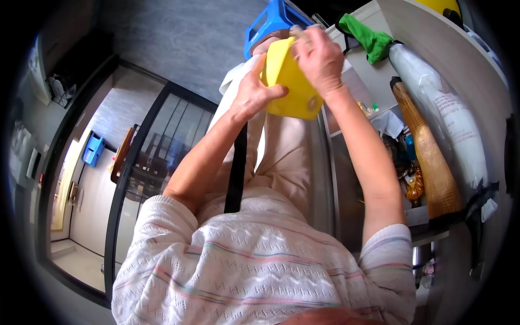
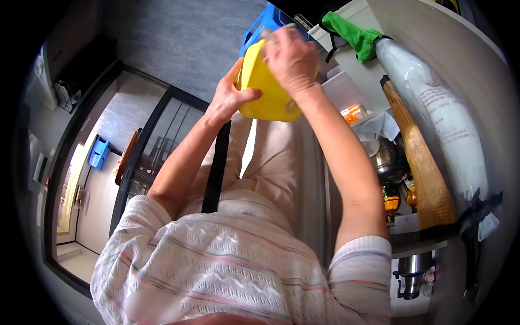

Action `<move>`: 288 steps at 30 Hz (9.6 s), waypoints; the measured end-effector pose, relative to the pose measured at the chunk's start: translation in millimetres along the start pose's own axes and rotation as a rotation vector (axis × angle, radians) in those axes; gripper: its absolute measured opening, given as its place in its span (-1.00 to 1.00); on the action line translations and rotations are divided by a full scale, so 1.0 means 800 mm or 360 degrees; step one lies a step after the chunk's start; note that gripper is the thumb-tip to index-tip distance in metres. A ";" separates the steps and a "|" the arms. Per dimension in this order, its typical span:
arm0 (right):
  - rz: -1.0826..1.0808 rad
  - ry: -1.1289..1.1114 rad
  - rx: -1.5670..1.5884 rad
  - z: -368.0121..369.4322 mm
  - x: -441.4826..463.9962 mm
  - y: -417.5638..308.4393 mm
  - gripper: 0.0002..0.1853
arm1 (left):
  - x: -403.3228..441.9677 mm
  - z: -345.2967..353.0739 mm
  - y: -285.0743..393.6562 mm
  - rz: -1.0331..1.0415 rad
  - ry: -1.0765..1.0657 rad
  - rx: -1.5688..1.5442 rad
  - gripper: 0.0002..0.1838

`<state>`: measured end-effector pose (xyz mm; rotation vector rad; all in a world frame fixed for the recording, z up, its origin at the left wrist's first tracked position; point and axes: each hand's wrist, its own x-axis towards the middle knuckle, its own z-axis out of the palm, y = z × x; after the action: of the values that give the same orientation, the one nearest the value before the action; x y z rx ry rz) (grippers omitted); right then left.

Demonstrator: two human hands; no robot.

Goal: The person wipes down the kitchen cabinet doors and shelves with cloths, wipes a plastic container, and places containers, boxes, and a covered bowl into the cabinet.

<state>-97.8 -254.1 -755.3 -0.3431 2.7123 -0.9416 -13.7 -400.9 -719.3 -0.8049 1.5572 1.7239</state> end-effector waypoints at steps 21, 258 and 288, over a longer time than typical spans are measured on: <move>0.1127 -0.0571 0.1171 -0.009 -0.057 0.096 -0.88 | -0.012 0.001 0.020 0.0595 0.0056 0.1345 -0.04; 0.0394 -0.0564 0.0764 -0.048 -0.137 0.033 -0.82 | -0.004 0.020 -0.002 0.0131 -0.0896 0.1384 -0.07; 0.0461 -0.0467 0.0598 -0.063 -0.158 -0.007 -0.71 | 0.024 0.081 -0.059 0.0073 -0.0954 0.1066 -0.57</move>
<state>6.5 -191.5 -693.4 -0.0096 2.1882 -1.1769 13.0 -332.3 -755.7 0.0835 1.5585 1.1750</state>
